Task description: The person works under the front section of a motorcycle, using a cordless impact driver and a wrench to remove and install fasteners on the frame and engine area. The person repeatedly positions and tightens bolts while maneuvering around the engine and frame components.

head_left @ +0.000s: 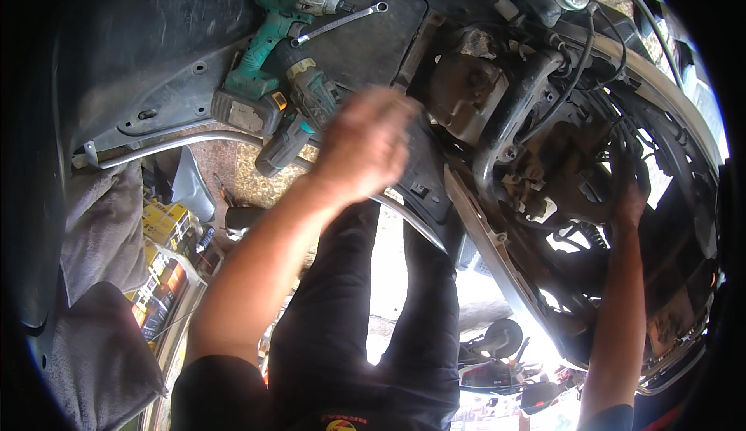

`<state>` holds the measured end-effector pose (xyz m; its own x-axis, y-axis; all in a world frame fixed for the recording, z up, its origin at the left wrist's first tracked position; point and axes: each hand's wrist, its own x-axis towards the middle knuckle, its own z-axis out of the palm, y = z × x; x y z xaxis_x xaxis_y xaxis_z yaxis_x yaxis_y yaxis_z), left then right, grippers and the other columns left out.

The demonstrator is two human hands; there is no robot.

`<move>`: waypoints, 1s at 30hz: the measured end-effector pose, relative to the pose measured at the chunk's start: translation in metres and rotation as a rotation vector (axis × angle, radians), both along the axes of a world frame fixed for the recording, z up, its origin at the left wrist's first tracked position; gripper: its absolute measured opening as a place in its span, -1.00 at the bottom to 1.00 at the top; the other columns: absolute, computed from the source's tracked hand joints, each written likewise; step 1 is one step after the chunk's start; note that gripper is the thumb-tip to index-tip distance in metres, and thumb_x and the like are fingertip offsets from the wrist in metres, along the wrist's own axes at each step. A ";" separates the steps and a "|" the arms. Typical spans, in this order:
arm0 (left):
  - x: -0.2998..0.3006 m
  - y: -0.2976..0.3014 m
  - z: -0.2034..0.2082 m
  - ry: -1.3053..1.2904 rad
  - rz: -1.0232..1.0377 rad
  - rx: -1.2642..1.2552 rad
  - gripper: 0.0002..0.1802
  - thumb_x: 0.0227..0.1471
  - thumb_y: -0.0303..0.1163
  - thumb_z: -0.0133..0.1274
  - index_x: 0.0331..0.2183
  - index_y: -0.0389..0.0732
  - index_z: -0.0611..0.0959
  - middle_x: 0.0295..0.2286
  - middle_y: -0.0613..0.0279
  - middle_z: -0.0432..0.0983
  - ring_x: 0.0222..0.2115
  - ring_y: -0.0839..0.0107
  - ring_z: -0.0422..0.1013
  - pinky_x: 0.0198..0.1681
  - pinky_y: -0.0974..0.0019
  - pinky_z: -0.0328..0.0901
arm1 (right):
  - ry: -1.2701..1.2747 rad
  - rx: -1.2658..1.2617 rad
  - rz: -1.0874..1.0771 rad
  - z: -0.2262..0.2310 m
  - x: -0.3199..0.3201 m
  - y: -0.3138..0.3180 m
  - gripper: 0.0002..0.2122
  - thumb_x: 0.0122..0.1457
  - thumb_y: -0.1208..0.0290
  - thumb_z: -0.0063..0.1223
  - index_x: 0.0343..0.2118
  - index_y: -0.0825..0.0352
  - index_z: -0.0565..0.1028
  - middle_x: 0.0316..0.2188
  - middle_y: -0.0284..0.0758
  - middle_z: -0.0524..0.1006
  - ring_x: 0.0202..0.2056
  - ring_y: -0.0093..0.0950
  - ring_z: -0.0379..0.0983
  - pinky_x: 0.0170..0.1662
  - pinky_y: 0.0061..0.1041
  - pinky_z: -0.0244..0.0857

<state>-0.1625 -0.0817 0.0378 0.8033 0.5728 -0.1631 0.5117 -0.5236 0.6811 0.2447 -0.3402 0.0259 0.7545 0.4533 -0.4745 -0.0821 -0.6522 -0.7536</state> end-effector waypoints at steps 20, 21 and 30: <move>-0.066 -0.096 0.009 -0.005 0.491 -0.024 -0.54 -0.07 -0.55 0.10 -0.04 -0.25 0.53 -0.07 -0.05 0.43 -0.04 0.04 0.41 0.07 0.15 0.33 | -0.252 -0.094 0.412 -0.020 0.025 -0.006 -0.58 0.32 0.19 -0.09 0.15 0.30 0.39 0.05 -0.17 0.49 0.05 -0.31 0.44 0.11 -0.44 0.30; -0.076 -0.082 0.010 0.063 0.549 0.014 -0.56 -0.05 -0.55 0.10 -0.04 -0.22 0.54 -0.10 -0.04 0.46 -0.01 0.06 0.41 0.11 0.17 0.29 | -0.354 -0.168 0.518 -0.019 0.028 -0.006 -0.58 0.32 0.18 -0.09 0.16 0.28 0.39 0.05 -0.17 0.49 0.04 -0.31 0.45 0.09 -0.43 0.30; -0.118 0.087 0.009 0.459 0.575 0.386 -0.50 -0.03 -0.32 0.12 -0.01 -0.22 0.53 -0.06 -0.12 0.45 0.01 -0.07 0.35 0.11 0.01 0.25 | -0.792 -0.242 0.654 0.048 0.021 0.039 -0.67 0.25 0.35 0.02 0.05 0.33 0.48 -0.07 -0.17 0.57 -0.06 -0.36 0.48 0.03 -0.43 0.28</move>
<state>-0.2808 0.0050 0.0472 0.2696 0.9565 -0.1110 0.9541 -0.2498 0.1652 0.2654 -0.3007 0.0742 0.5311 0.8429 -0.0860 0.7986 -0.5319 -0.2818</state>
